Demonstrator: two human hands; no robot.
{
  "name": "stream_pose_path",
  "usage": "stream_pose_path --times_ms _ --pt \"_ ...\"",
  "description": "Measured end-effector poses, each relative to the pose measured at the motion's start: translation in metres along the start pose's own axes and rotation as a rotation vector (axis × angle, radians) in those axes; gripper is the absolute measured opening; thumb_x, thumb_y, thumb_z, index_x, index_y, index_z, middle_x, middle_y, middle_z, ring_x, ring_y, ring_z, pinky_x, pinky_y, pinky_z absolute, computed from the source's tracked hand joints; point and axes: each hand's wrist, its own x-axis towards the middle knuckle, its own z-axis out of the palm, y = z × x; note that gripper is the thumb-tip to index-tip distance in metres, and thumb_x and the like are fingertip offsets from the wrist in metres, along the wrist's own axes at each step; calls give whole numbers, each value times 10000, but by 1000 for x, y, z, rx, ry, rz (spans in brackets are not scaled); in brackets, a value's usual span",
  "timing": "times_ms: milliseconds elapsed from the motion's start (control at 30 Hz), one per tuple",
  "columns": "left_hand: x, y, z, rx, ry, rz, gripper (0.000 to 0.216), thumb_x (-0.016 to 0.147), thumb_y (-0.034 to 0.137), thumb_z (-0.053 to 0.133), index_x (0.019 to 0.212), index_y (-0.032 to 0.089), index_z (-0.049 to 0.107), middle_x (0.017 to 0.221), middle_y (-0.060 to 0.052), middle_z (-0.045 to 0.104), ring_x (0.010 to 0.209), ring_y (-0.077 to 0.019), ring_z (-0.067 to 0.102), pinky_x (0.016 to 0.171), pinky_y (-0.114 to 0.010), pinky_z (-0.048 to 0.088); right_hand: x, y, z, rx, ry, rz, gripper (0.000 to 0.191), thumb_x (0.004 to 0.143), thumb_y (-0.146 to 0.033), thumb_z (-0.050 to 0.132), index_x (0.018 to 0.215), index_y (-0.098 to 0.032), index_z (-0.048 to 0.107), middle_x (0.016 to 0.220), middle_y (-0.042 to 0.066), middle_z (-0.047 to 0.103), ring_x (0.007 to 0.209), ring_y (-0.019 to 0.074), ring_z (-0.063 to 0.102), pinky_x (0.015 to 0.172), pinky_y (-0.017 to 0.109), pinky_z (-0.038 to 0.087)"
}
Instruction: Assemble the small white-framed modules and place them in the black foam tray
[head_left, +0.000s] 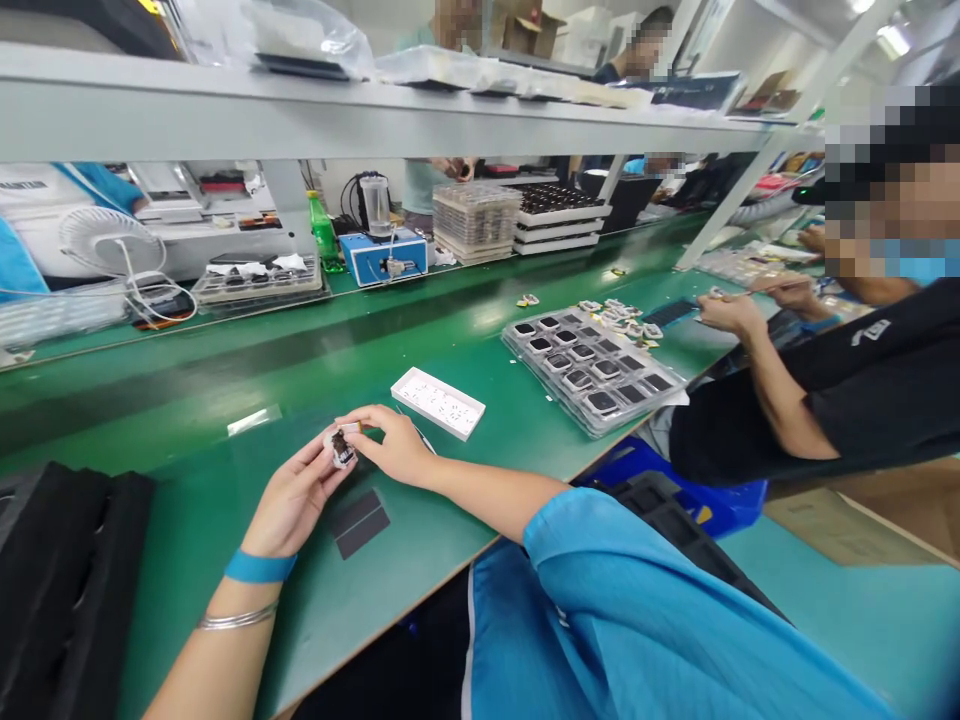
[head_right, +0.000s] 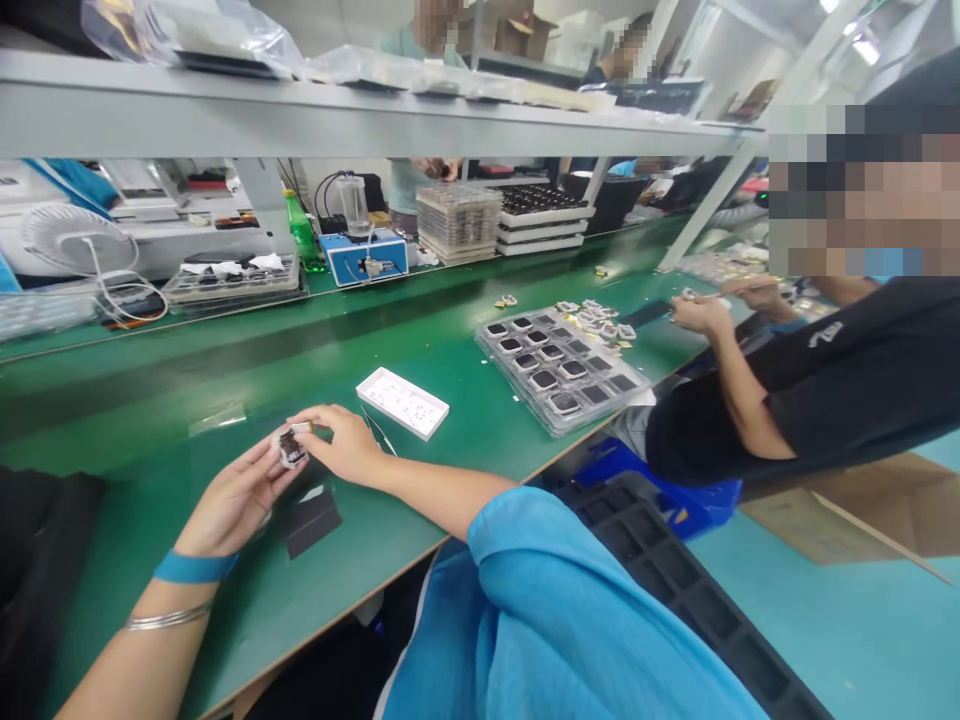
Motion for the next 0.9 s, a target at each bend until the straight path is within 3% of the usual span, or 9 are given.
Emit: stream_pose_path --times_ms 200,300,400,533,900 --pt "0 -1 -2 59 52 98 559 541 235 917 1066 194 729 1071 -67 734 859 -146 704 784 -202 602 -1 3 1 139 56 0 306 830 -217 637 1134 -187 622 958 15 708 872 131 673 883 293 528" --pt "3 -2 -5 49 98 201 555 516 236 926 1030 214 720 995 -40 737 859 -144 701 788 -207 597 0 2 -1 -4 57 -54 189 821 -235 684 1006 -199 669 936 14 685 938 148 642 924 311 496" --pt "5 -4 -8 103 94 265 550 500 224 926 1008 220 715 959 -26 734 887 -139 692 785 -183 578 1 0 -1 -182 -33 -104 65 818 -248 731 863 -208 706 964 27 675 1001 163 608 968 321 459" --pt "4 -6 -9 181 112 350 550 486 216 922 995 218 715 973 -24 727 956 -152 680 849 -195 556 1 1 0 -275 -114 -149 90 847 -244 719 930 -213 733 990 34 683 991 158 609 962 307 452" --pt "1 -6 -11 236 92 381 536 486 211 912 985 229 717 974 -25 727 931 -159 677 842 -221 559 1 -2 0 -278 -121 -201 95 855 -273 720 935 -224 732 987 20 724 969 148 646 939 289 453"
